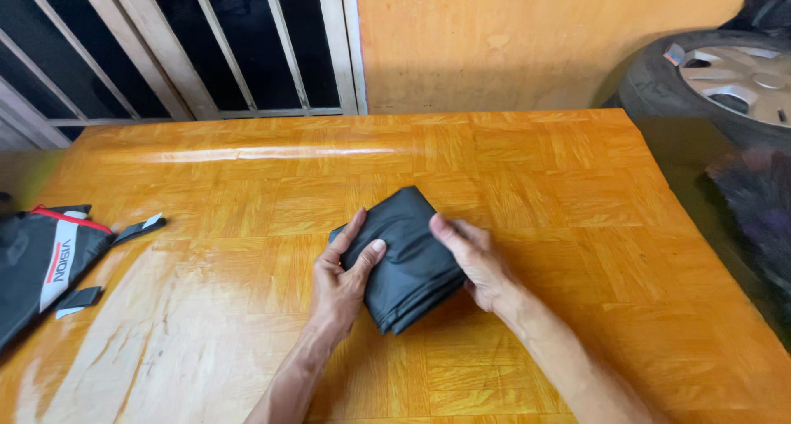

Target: The person folds a long black fabric item with red accents on a wooden table. They smooth the fabric, fold it lengthwise multiple times, then fold it into a compact rectangular bundle and place it on the table.

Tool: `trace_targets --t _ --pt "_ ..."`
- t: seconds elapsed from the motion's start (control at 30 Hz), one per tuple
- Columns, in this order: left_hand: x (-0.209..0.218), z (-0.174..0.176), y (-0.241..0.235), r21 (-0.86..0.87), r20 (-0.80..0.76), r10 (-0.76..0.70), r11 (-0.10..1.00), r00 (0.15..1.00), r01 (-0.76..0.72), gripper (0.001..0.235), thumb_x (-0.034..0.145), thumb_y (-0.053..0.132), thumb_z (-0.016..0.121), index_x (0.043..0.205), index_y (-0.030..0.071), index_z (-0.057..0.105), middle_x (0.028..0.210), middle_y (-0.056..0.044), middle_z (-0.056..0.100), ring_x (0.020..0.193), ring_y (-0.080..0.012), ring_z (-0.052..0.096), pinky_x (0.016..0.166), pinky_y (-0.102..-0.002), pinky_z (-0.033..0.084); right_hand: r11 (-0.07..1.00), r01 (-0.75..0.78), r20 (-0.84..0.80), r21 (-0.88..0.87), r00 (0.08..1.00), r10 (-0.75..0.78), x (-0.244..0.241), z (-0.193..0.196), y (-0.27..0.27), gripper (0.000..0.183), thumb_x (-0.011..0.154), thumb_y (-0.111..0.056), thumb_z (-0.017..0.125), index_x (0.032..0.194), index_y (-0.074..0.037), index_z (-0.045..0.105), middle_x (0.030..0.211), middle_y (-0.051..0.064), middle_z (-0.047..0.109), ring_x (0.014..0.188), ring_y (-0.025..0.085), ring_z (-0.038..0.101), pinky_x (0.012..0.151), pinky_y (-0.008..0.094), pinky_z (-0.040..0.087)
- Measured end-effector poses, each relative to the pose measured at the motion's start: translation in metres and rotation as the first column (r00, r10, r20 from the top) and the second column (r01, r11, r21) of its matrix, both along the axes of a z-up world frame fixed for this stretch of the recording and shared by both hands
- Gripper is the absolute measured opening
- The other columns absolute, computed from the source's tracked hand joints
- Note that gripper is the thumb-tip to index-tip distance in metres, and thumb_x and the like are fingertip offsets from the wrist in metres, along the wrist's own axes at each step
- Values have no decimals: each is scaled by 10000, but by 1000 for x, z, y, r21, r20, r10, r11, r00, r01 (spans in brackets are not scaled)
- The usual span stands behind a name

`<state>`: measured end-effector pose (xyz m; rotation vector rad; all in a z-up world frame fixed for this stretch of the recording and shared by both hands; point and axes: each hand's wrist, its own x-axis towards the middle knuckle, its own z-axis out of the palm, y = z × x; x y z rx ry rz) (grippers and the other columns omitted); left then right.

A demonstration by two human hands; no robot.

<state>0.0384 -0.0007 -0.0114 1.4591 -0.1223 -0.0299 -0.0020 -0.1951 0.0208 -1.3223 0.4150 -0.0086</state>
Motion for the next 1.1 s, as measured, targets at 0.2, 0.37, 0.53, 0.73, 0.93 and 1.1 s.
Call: trace_targets --t 0.2,0.37,0.53,0.73,0.93,1.1 --pt "4 17 7 -533 -352 173 771 920 -349 701 838 137 759 1496 88 522 1341 -177 644 1019 -215 688 850 -340 592 970 90 468 -227 883 28 -45 12 58 655 852 -331 749 1322 -81 366 1452 271 526 1081 374 737 799 433 662" --pt "-6 37 7 -601 -433 198 664 880 -445 784 805 149 711 1546 52 476 1415 -165 648 1165 -188 644 1016 -330 518 900 11 569 -436 778 266 -66 -4 94 436 876 -186 767 1214 -143 494 1601 131 380 1238 339 659 944 415 663" --pt "-14 39 1 -536 -411 275 699 869 -474 803 799 195 718 1547 52 464 1507 -108 595 1204 -160 626 1041 -298 502 866 155 661 -475 713 234 -61 -11 99 347 893 -170 756 1186 -88 589 1529 201 385 1261 282 641 915 389 700" --pt "-9 27 0 -496 -417 365 676 832 -545 743 790 151 740 1497 50 533 1490 -69 617 1176 -136 639 1023 -281 521 797 232 705 -558 640 307 -47 -25 92 170 867 -136 787 876 -40 647 1454 273 453 846 208 731 807 281 639" --pt "-4 30 4 -591 -463 291 602 837 -537 750 815 151 713 1526 58 492 1510 -87 599 1192 -162 644 1007 -302 540 989 5 674 -150 732 99 -56 -37 105 390 853 -44 770 1124 -75 490 1626 180 352 1170 327 717 1003 429 608" --pt "-5 32 5 -567 -453 316 619 833 -543 756 796 144 727 1515 52 511 1463 -107 630 1171 -166 650 1014 -296 535 944 66 652 -322 739 170 -55 -37 103 238 857 -102 790 1021 -32 634 1494 192 459 1237 286 675 990 404 652"
